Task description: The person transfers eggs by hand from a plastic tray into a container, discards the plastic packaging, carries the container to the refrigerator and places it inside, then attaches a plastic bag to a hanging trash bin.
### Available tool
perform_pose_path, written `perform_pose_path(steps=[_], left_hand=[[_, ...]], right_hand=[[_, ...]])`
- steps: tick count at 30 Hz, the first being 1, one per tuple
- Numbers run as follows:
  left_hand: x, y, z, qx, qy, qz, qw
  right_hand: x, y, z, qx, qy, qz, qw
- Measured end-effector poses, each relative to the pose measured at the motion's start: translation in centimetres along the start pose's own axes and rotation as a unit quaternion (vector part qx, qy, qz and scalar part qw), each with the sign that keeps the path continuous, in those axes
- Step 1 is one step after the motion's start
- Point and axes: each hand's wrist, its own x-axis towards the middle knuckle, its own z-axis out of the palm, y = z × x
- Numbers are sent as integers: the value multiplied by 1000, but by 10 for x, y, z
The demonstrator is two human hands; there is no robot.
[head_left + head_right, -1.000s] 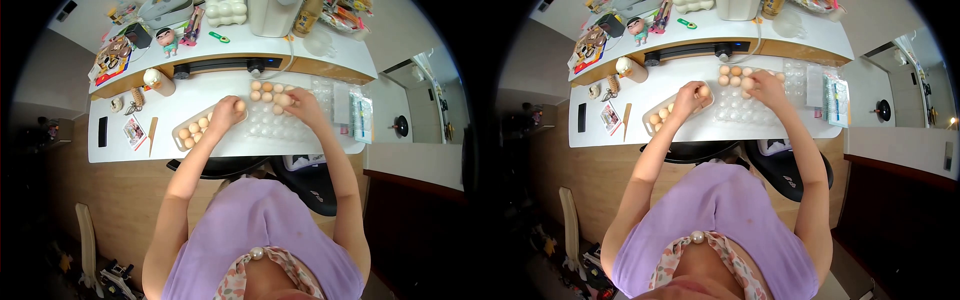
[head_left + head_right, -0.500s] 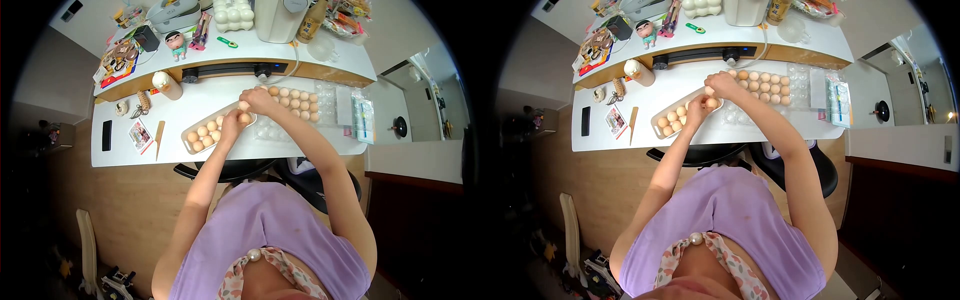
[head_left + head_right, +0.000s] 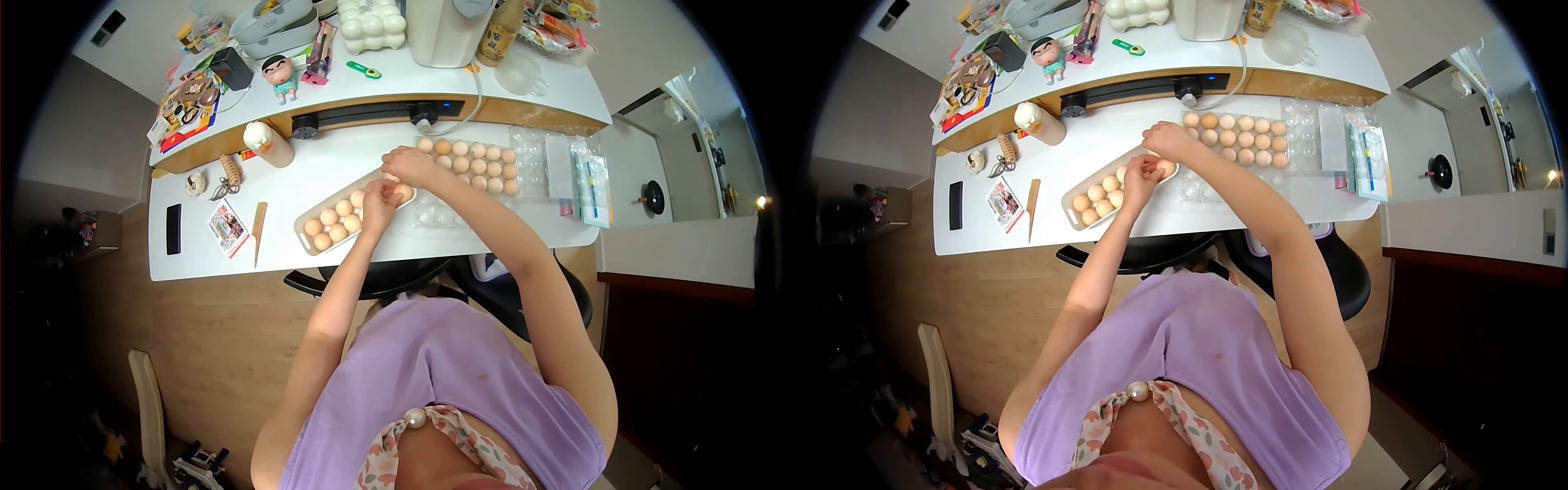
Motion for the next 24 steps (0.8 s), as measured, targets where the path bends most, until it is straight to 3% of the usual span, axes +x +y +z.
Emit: perform_pose_path(steps=[2,15,21,24], left_hand=[[2,-3,2,-47,13,-55,997],[2,10,1,-33,-5,-68,997],[-3,28,2,-46,24,-75,996],[3,1,2,-42,-10,-48,998]], right_hand=[[2,0,-1,-4,9,-14,1000],[3,1,-5,1,-18,-24,1000],[-19,-4,-10,47,34,71,996],[-53,6,-41,120,116,202,965]])
